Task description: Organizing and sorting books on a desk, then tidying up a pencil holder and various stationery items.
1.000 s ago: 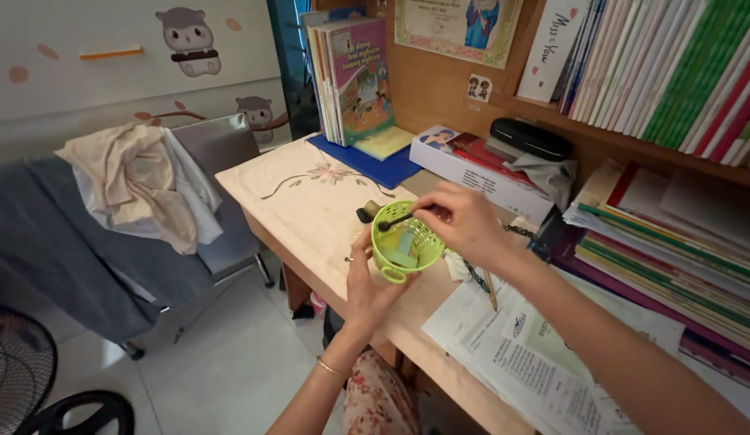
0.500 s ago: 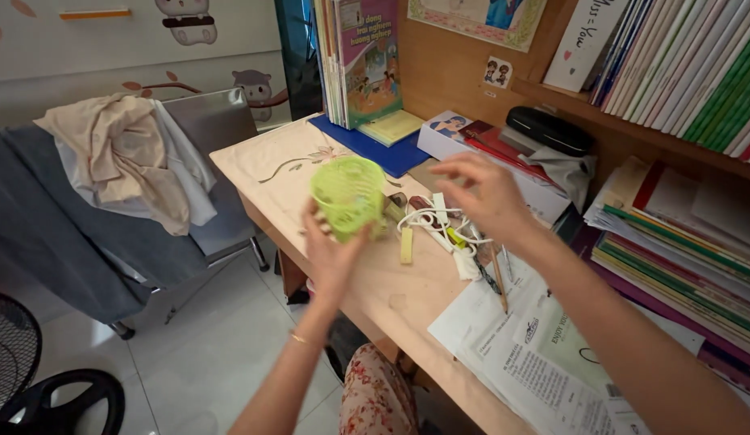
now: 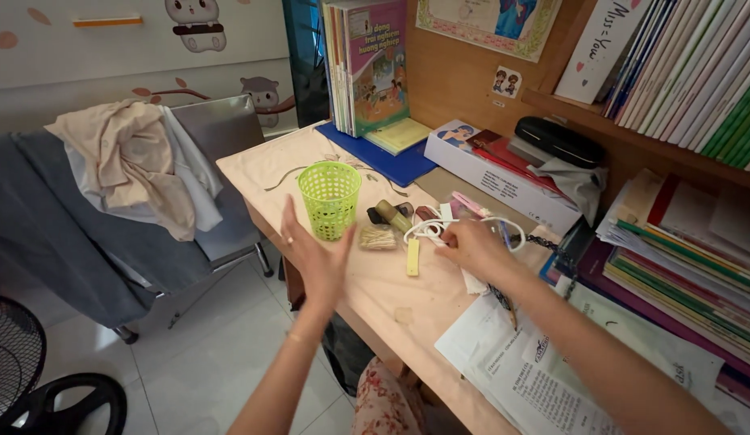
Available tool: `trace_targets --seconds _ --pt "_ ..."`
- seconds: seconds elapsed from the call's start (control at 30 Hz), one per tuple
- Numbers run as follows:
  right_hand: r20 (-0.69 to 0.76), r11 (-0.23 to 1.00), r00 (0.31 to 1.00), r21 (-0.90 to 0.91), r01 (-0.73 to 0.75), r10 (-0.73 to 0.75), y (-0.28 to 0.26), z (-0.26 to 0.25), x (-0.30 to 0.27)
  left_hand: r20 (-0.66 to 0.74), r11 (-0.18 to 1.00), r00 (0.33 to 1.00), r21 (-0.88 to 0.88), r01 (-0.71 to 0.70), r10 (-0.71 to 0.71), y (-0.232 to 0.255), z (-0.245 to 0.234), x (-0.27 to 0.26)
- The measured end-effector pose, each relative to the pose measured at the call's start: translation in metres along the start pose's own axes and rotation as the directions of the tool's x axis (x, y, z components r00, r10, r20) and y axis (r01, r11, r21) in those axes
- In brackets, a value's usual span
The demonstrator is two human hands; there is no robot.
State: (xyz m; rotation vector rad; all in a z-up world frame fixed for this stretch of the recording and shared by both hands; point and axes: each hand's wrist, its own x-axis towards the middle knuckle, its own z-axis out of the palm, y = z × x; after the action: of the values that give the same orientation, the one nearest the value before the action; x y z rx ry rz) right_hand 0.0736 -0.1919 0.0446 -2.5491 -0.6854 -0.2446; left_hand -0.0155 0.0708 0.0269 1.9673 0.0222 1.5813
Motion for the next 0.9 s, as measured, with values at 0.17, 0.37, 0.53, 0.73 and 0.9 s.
trace_targets --seconds 0.17,0.37,0.53,0.73,0.9 --pt "0.006 0.998 1.0 -0.054 -0.027 0.028 0.004 0.004 -0.002 0.35 0.99 0.934 -0.138 -0.027 0.075 -0.008 0.002 -0.036" --pt "0.147 0.987 0.979 0.065 -0.149 0.138 -0.011 -0.008 -0.011 0.631 0.982 0.755 -0.067 -0.176 0.178 -0.002 0.035 -0.022" --pt "0.106 0.998 0.993 0.026 -0.056 0.053 0.011 0.004 -0.011 0.694 0.959 0.712 0.115 -0.259 0.109 -0.007 0.047 -0.013" --pt "0.335 0.816 0.928 0.483 -0.317 0.162 0.025 -0.021 0.004 0.62 0.858 0.771 -0.31 0.41 -0.145 0.029 0.006 0.045" --pt "0.334 0.446 0.943 0.841 -0.307 0.021 -0.016 -0.052 0.024 0.363 0.943 0.926 -0.262 0.205 -0.101 0.03 -0.017 0.109"
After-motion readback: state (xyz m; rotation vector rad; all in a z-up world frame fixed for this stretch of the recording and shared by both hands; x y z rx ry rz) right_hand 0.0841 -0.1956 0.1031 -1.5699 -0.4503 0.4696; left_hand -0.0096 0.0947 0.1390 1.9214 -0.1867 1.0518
